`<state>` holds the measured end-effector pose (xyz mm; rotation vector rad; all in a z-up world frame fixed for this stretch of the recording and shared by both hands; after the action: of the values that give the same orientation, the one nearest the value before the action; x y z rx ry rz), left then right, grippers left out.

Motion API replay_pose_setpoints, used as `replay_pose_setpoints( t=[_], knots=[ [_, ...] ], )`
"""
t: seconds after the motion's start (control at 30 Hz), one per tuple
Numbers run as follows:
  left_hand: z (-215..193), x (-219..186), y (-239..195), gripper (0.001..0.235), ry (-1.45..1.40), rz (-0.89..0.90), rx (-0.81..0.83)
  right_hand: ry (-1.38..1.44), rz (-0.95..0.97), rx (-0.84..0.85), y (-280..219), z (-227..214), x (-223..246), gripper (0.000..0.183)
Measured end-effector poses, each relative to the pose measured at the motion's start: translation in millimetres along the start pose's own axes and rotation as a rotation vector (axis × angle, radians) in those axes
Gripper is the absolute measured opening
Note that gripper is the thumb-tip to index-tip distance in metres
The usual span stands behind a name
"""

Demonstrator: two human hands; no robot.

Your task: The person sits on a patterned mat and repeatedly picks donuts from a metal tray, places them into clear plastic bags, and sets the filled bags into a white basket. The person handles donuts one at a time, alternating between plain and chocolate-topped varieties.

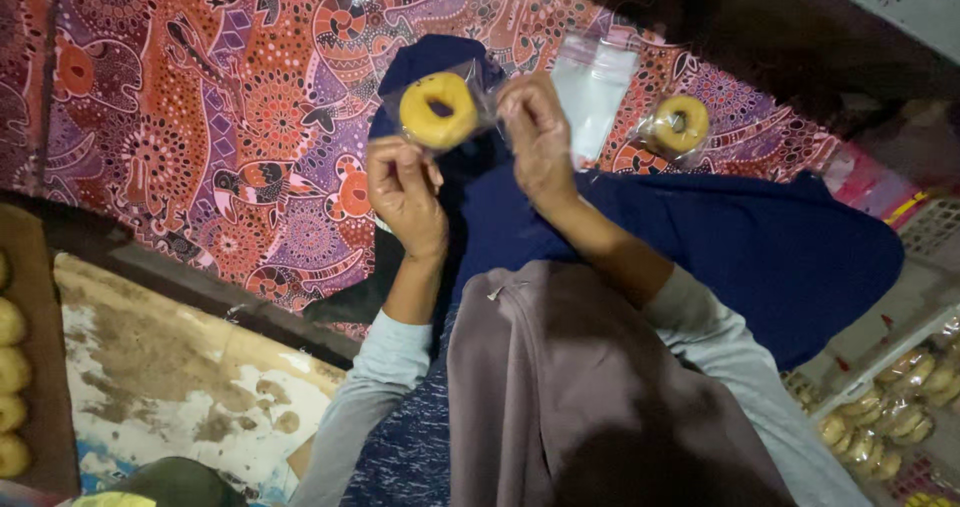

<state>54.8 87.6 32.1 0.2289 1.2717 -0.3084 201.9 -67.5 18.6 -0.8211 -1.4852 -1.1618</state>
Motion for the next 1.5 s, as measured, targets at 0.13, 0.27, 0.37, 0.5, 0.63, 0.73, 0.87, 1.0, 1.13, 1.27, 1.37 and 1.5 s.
replay_pose_setpoints(
  t=[0.13, 0.27, 0.37, 0.5, 0.63, 0.73, 0.87, 1.0, 1.13, 1.27, 1.37, 1.5],
  knots=[
    [-16, 41, 2, 0.040, 0.485, -0.080, -0.051, -0.139, -0.012, 0.084, -14, 8, -34, 0.009],
    [-13, 24, -17, 0.029, 0.714, 0.486, 0.068, -0.392, -0.047, -0.070, -27, -25, -62, 0.003],
    [-6, 10, -8, 0.022, 0.643, 0.494, 0.049, -0.642, -0.342, 0.241, -43, -28, -40, 0.035],
    [27, 17, -9, 0.023, 0.596, 0.248, 0.163, -0.986, -0.082, 0.269, -59, -90, -57, 0.052],
    [93, 41, -72, 0.006, 0.506, 0.284, 0.541, -0.119, 0.410, -0.102, -78, -143, -85, 0.038],
    [147, 81, -95, 0.009, 0.531, 0.296, 0.617, 0.022, 0.501, -0.365, -55, -192, -109, 0.030],
    [200, 152, -86, 0.022, 0.335, 0.175, 0.554, -0.172, 0.340, -0.665, -35, -274, -129, 0.031],
    [234, 271, -120, 0.045, 0.571, -0.172, 0.692, -0.939, 0.130, -0.574, -23, -291, -157, 0.031],
    [229, 320, -144, 0.046, 0.662, 0.032, 0.746, -0.816, 0.098, -0.553, -17, -276, -186, 0.041],
    [215, 340, -139, 0.042, 0.487, -0.130, 0.727, -0.649, 0.454, -0.522, -24, -268, -202, 0.054],
    [219, 314, -130, 0.048, 0.522, -0.167, 0.785, -0.344, 0.780, -0.546, -34, -271, -198, 0.065],
    [225, 239, -160, 0.050, 0.323, -0.527, 0.796, -0.213, 0.693, -0.468, -30, -282, -141, 0.076]
  ],
)
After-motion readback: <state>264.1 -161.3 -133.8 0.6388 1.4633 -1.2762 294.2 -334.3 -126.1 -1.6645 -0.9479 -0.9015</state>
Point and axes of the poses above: each hand's wrist, its own y-axis towards the middle knuckle, its own z-axis out of the palm, x = y × z, the point moved 9 cm from there along y, towards the middle knuckle, and after that the axes turned 13 degrees about -x, right-handed, at the moved point
